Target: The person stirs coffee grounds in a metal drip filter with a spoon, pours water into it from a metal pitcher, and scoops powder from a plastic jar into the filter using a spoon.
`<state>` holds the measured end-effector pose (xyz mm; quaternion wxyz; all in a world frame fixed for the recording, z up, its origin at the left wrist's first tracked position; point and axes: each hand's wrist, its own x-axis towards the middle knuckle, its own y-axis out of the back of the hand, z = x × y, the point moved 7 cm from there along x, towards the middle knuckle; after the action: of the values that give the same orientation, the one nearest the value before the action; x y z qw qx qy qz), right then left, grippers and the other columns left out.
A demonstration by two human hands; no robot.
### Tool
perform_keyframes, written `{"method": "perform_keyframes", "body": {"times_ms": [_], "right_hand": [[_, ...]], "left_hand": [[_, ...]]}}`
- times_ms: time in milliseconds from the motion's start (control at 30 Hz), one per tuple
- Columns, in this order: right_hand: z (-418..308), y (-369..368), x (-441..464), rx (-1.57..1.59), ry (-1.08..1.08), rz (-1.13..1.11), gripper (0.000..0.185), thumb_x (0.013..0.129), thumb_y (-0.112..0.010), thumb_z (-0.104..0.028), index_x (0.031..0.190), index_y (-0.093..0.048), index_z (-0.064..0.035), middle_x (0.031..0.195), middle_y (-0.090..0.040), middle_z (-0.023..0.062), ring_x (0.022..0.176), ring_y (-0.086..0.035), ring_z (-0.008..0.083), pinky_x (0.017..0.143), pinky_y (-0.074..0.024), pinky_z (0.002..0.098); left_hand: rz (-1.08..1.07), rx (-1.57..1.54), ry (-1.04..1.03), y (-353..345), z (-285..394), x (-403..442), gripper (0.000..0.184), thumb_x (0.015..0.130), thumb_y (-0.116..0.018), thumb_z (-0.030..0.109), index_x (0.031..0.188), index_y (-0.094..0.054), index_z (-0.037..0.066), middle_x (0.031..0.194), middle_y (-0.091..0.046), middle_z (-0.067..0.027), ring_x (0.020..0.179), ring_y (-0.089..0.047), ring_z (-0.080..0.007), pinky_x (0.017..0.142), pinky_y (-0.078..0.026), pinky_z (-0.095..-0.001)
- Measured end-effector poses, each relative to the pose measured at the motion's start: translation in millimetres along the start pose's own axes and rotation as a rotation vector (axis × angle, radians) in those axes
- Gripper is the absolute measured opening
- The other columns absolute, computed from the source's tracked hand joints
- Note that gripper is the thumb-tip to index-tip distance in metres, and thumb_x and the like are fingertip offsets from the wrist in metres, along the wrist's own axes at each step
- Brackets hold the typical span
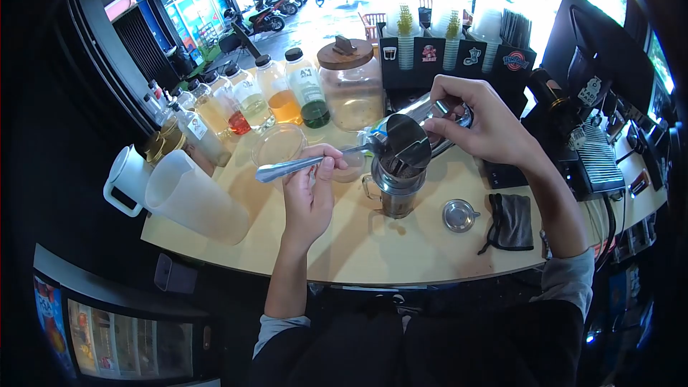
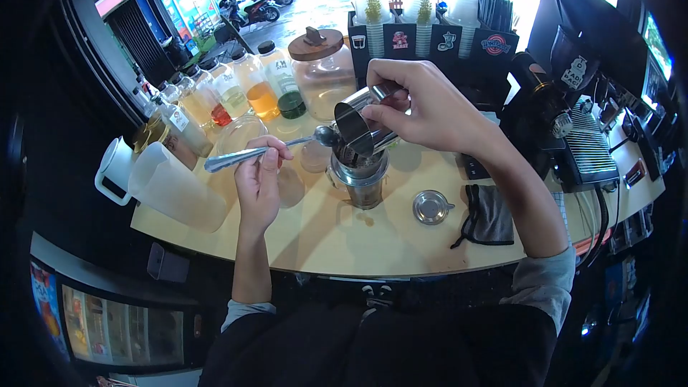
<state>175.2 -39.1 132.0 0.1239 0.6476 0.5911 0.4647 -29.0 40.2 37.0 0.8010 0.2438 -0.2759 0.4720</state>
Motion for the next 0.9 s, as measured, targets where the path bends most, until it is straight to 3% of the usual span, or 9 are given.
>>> {"method": "perform_keyframes", "body": {"times_ms": [233,300,400,567,633,900], "right_hand": [[0,1,-8,0.028,0.0,-0.01,0.025,0.078,-0.069,-0.011,0.077,-0.047,-0.0007,0.065,-0.04,0.0031,0.062,-0.036,0.0113,0.056,-0.0315,0.0284],[-4,2,-10,-0.088,0.1,-0.013,0.021,0.08,-0.066,-0.008,0.08,-0.046,0.0001,0.056,-0.044,0.0056,0.054,-0.045,0.0113,0.05,-0.0361,0.028],[-1,4,-15,0.011,-0.04,-0.019,0.024,0.077,-0.069,-0.01,0.076,-0.047,-0.0004,0.065,-0.039,0.004,0.062,-0.036,0.0126,0.057,-0.0318,0.0288],[4,11,-20,-0.081,-0.027,-0.016,0.024,0.078,-0.069,-0.011,0.077,-0.047,-0.0006,0.065,-0.039,0.0042,0.062,-0.038,0.0137,0.057,-0.0322,0.0296],[5,12,-21,-0.099,-0.018,-0.014,0.025,0.078,-0.069,-0.011,0.077,-0.047,-0.0007,0.065,-0.04,0.0043,0.062,-0.039,0.0141,0.057,-0.0323,0.0299],[11,15,-19,-0.079,-0.03,0.017,0.026,0.079,-0.069,-0.012,0.077,-0.046,-0.0008,0.065,-0.04,0.0047,0.061,-0.038,0.0134,0.056,-0.032,0.0293]], "left_hand": [[0.0,-0.013,-0.011,-1,-1,-1,0.017,0.1,-0.046,0.013,0.103,-0.055,-0.001,0.094,-0.054,-0.0045,0.087,-0.053,-0.0104,0.08,-0.044,-0.0247],[-0.005,-0.007,-0.015,-3,1,-1,0.017,0.1,-0.046,0.013,0.103,-0.055,-0.001,0.093,-0.055,-0.0046,0.087,-0.053,-0.0104,0.08,-0.044,-0.0248],[-0.01,-0.001,-0.017,-5,3,0,0.017,0.1,-0.046,0.013,0.103,-0.055,-0.001,0.093,-0.055,-0.0047,0.087,-0.053,-0.0104,0.08,-0.043,-0.0249],[-0.017,-0.01,-0.021,-7,1,0,0.016,0.1,-0.046,0.012,0.103,-0.056,0.0,0.092,-0.055,-0.0045,0.086,-0.053,-0.0103,0.08,-0.043,-0.0249],[0.037,-0.028,-0.021,-5,1,1,0.016,0.098,-0.048,0.008,0.097,-0.059,-0.003,0.088,-0.06,-0.0069,0.083,-0.059,-0.0128,0.077,-0.047,-0.0272],[-0.009,-0.01,-0.025,-7,2,-2,0.016,0.1,-0.046,0.012,0.102,-0.056,-0.001,0.094,-0.055,-0.0046,0.086,-0.054,-0.0103,0.079,-0.044,-0.0246]]}}
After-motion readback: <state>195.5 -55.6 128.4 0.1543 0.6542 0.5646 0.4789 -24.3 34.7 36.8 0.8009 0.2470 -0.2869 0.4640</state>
